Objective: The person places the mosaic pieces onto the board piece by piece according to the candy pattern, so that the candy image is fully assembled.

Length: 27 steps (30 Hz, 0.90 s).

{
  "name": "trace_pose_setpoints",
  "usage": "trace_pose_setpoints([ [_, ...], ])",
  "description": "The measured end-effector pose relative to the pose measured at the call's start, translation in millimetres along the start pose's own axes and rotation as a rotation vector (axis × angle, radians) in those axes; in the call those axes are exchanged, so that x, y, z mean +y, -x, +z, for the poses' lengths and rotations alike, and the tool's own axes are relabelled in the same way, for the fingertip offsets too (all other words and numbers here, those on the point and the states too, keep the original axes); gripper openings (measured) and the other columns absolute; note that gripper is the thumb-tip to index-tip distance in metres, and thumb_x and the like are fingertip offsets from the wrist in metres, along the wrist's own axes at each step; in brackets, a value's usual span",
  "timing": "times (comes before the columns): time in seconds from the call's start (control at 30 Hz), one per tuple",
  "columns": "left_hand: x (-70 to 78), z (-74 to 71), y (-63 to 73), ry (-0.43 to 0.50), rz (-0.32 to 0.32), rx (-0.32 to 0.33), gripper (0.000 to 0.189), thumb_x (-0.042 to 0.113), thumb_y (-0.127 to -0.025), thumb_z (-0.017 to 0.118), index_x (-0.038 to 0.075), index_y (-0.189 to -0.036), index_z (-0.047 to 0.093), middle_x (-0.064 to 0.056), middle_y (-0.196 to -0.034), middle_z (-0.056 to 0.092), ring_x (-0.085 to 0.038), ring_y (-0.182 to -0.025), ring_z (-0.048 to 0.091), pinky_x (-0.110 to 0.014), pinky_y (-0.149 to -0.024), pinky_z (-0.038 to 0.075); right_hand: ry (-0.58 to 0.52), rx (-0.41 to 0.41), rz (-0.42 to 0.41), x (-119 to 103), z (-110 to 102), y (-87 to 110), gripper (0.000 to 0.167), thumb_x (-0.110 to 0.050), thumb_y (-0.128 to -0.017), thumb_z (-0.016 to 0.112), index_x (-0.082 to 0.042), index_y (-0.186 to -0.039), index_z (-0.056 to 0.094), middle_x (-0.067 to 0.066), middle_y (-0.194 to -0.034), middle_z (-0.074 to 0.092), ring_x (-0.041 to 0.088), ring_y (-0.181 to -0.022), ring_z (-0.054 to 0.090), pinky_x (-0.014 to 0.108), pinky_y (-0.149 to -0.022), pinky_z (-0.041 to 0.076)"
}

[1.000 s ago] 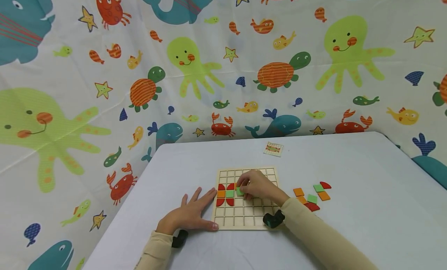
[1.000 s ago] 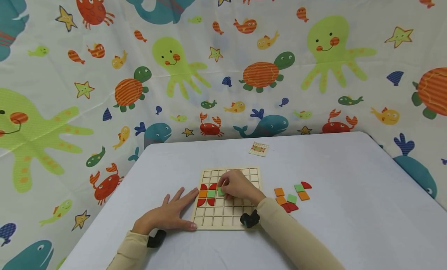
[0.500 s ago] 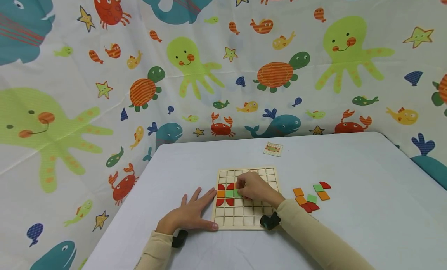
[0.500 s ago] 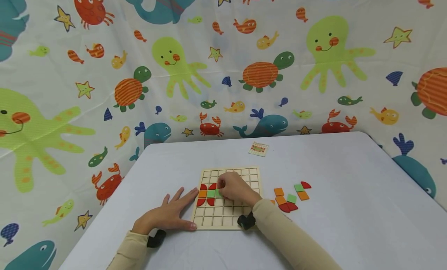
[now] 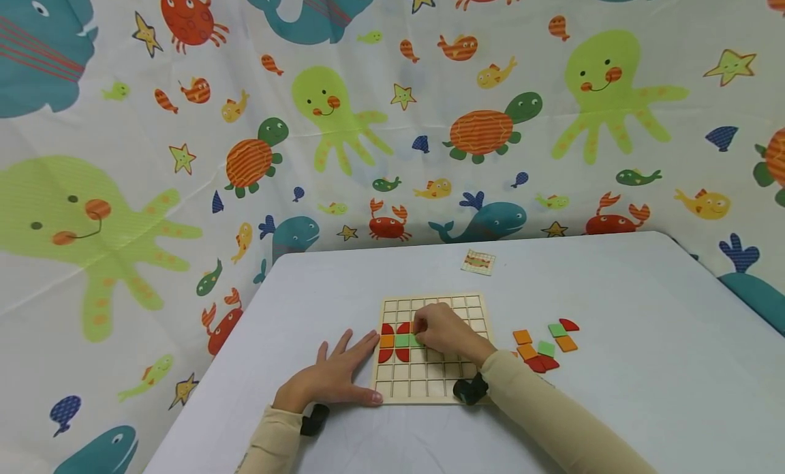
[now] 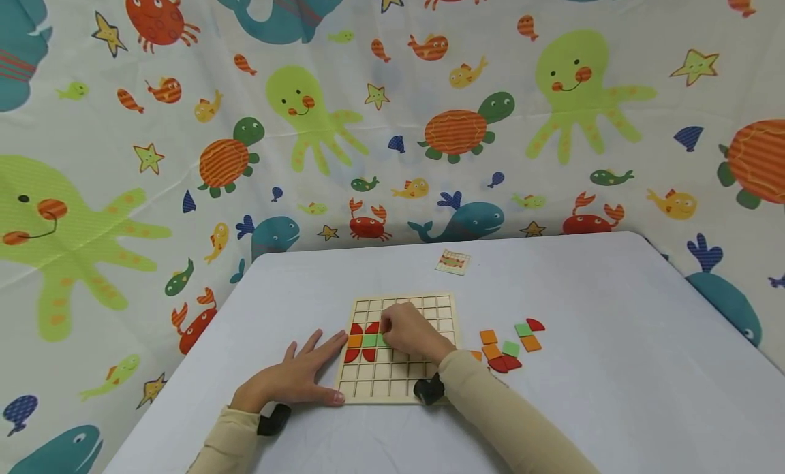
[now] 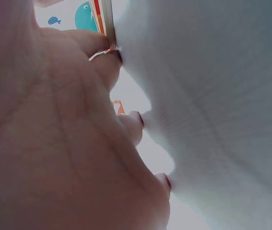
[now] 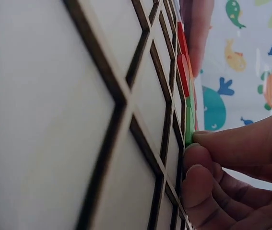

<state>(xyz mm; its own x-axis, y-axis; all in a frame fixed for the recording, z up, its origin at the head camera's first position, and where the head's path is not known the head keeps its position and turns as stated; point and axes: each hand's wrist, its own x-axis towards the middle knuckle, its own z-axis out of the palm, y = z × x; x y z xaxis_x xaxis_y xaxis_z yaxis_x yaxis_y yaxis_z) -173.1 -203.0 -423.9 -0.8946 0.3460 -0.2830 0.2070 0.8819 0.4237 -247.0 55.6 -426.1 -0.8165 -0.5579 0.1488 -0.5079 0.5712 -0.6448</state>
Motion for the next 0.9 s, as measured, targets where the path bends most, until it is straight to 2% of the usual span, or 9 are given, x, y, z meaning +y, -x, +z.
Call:
trace_pose_setpoints([
  [0.13, -0.3, 0.2, -0.1, 0.004, 0.003, 0.000, 0.117, 0.061, -0.080, 0.088, 0.019, -0.172, 0.028, -0.002, -0.177, 0.024, -0.041, -0.163, 0.001, -0.074, -0.122, -0.005, -0.011, -0.013, -0.009, 0, -5, 2.9, 0.011, 0.001, -0.093, 0.074, -0.008, -0.088, 0.076, -0.005, -0.081, 0.066, 0.015, -0.077, 0.056, 0.031, -0.072, 0.052],
  [0.3, -0.2, -0.8, 0.7, 0.001, -0.003, -0.001, 0.117, 0.061, -0.081, 0.088, 0.019, -0.172, 0.028, -0.002, -0.177, 0.024, -0.041, -0.163, 0.001, -0.074, -0.122, -0.005, -0.034, -0.014, -0.074, 2, -20, 10.7, 0.006, -0.003, -0.097, 0.073, -0.006, -0.094, 0.078, -0.006, -0.082, 0.067, 0.013, -0.076, 0.056, 0.029, -0.070, 0.052],
  [0.43, 1.5, -2.7, 1.8, 0.007, -0.011, -0.003, 0.117, 0.060, -0.081, 0.088, 0.019, -0.172, 0.028, -0.002, -0.177, 0.024, -0.041, -0.163, 0.001, -0.074, -0.122, -0.006, -0.052, -0.015, -0.076, 5, -34, 19.5, 0.008, -0.008, -0.100, 0.073, -0.004, -0.104, 0.078, -0.005, -0.091, 0.070, 0.013, -0.082, 0.059, 0.029, -0.077, 0.054],
  [0.6, 0.3, -2.4, 1.8, 0.009, -0.008, -0.003, 0.117, 0.060, -0.080, 0.088, 0.018, -0.172, 0.028, -0.002, -0.177, 0.024, -0.041, -0.163, 0.001, -0.074, -0.122, -0.006, -0.076, -0.029, -0.068, 15, -52, 33.7, 0.024, -0.014, -0.102, 0.073, -0.001, -0.122, 0.076, 0.006, -0.114, 0.075, 0.025, -0.105, 0.067, 0.042, -0.093, 0.058],
  [0.7, -1.1, -1.7, 1.1, 0.005, -0.006, 0.000, 0.117, 0.060, -0.080, 0.088, 0.018, -0.172, 0.028, -0.003, -0.177, 0.024, -0.041, -0.163, 0.001, -0.074, -0.122, -0.005, -0.084, -0.038, -0.059, 22, -62, 42.0, 0.032, -0.016, -0.103, 0.072, 0.000, -0.131, 0.073, 0.013, -0.128, 0.072, 0.035, -0.120, 0.064, 0.052, -0.100, 0.056],
  [0.9, -1.4, -0.9, 0.9, 0.011, -0.006, -0.002, 0.117, 0.060, -0.080, 0.088, 0.018, -0.172, 0.029, -0.003, -0.177, 0.024, -0.041, -0.163, 0.001, -0.074, -0.122, -0.006, -0.058, -0.067, -0.012, 34, -80, 59.1, 0.038, -0.017, -0.103, 0.072, -0.001, -0.137, 0.069, 0.015, -0.133, 0.069, 0.038, -0.123, 0.061, 0.056, -0.104, 0.053],
])
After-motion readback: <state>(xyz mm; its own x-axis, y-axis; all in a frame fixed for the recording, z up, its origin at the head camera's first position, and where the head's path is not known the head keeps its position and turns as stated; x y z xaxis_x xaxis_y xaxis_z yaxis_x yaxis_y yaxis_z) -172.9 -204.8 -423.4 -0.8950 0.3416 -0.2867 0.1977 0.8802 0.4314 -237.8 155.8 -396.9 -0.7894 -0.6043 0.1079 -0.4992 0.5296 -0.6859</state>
